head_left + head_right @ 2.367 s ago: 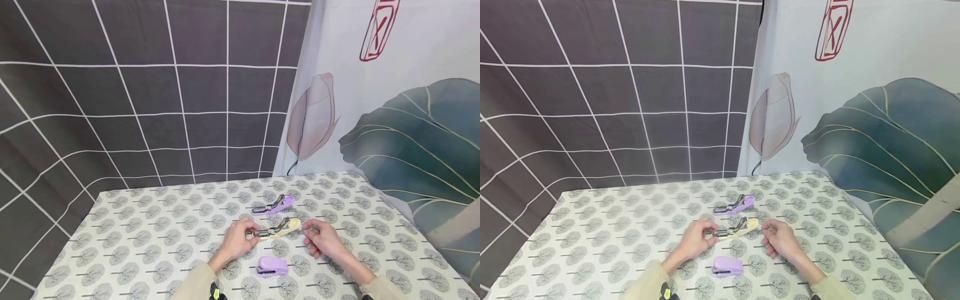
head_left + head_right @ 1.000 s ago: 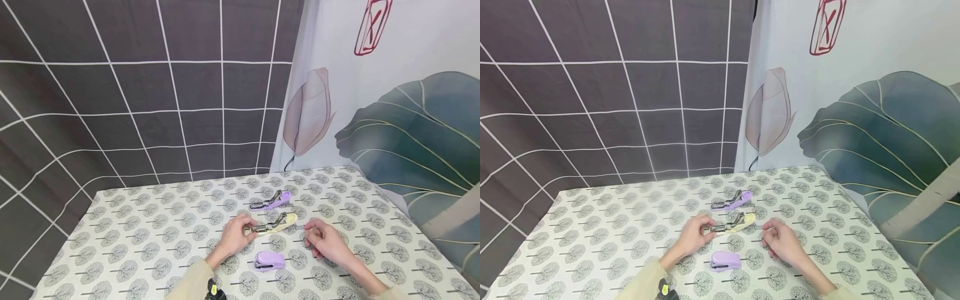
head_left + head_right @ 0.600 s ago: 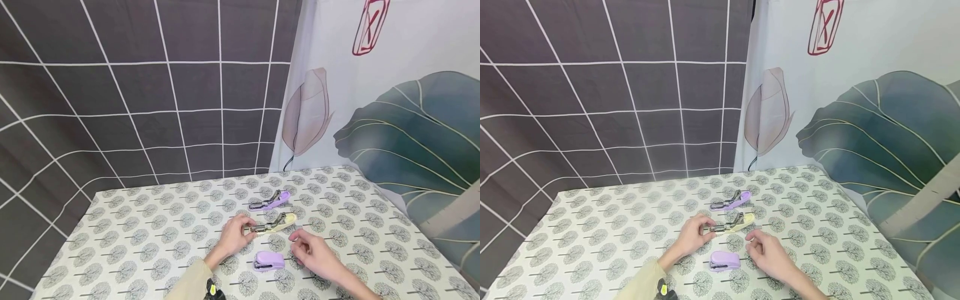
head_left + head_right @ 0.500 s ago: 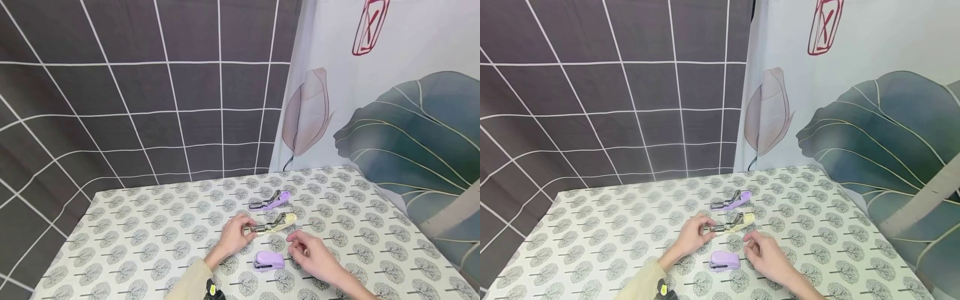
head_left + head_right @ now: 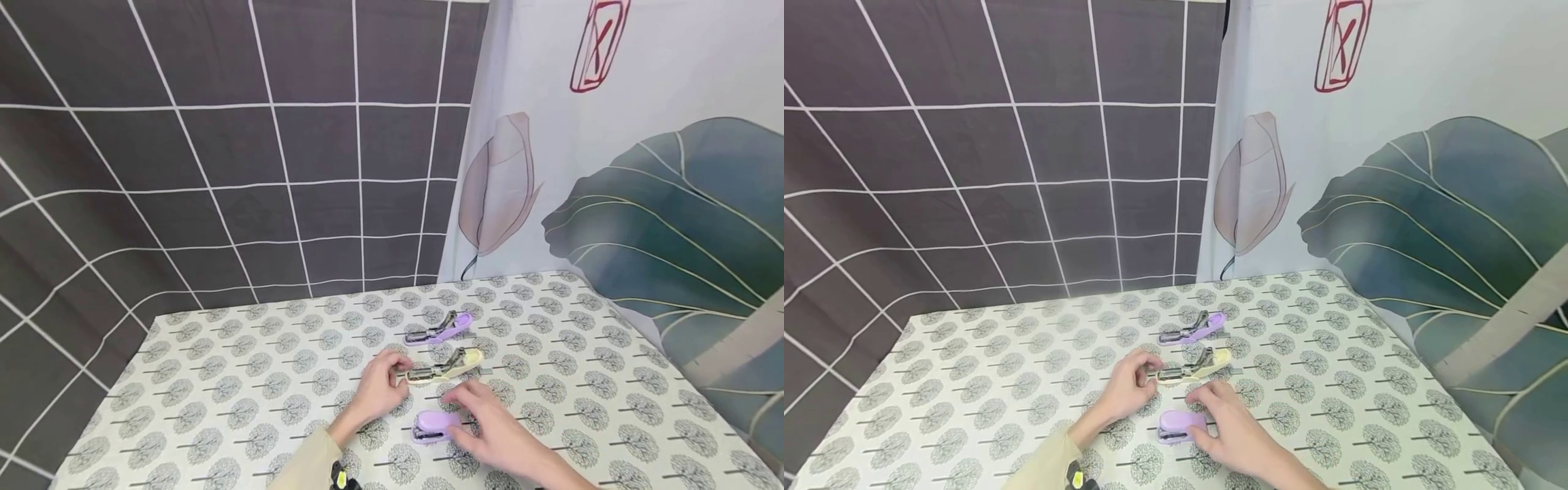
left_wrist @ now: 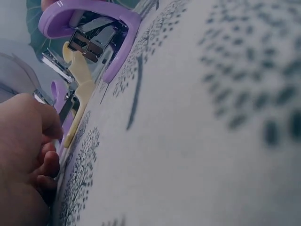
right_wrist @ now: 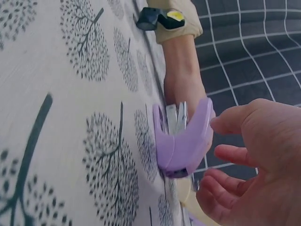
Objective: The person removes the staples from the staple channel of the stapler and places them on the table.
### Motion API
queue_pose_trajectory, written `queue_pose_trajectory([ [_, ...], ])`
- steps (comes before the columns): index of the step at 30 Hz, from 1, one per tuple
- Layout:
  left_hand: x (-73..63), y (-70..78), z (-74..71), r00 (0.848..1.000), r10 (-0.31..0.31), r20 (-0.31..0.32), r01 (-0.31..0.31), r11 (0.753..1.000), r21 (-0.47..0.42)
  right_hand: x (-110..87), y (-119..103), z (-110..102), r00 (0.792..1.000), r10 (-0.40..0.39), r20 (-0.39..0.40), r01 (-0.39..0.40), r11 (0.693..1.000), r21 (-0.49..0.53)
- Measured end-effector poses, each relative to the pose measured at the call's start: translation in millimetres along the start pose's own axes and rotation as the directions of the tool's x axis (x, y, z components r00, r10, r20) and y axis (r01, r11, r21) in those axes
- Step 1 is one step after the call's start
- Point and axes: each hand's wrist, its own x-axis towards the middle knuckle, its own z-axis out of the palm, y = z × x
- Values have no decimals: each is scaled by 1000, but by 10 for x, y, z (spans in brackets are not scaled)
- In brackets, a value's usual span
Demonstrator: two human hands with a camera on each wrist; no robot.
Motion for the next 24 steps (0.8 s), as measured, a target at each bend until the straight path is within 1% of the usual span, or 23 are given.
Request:
queue_pose_trajectory([
  [3,-79,48,-48,1000,4,-5,-4,1000,-23,39,-40,23,1000,-12,11,12,1000,-27],
  [5,-143,97,-94,1000,-2,-9,2,1000,-5,66,-59,34,1000,-20,17,20,1000,-24],
  [7,-206,150,-142,1000,-19,1,19,1000,12,85,-72,48,999,-28,31,29,999,-14],
  [9,-271,207,-185,999,-38,39,38,999,18,96,-79,59,998,-36,53,36,999,-11],
  [11,-341,255,-218,993,-43,112,42,999,14,108,-88,65,996,-38,83,39,999,-11],
  [12,-374,274,-223,988,-37,152,35,999,18,113,-91,66,994,-36,99,38,999,-17],
  [14,-432,304,-214,977,-2,215,-5,1000,31,125,-100,60,991,-27,133,32,999,-30],
  [16,-476,321,-182,969,48,243,-61,997,46,139,-114,51,986,-19,168,26,999,-39],
  [18,-495,336,-138,967,99,236,-119,990,73,155,-127,41,981,-13,194,23,999,-47],
  [19,-498,340,-115,967,116,229,-138,987,85,162,-134,38,979,-15,202,26,998,-51],
  [21,-499,344,-78,968,129,217,-153,983,98,175,-147,36,977,-23,210,37,997,-65],
  [24,-493,333,-48,972,119,202,-142,984,107,193,-164,38,976,-33,216,51,995,-80],
])
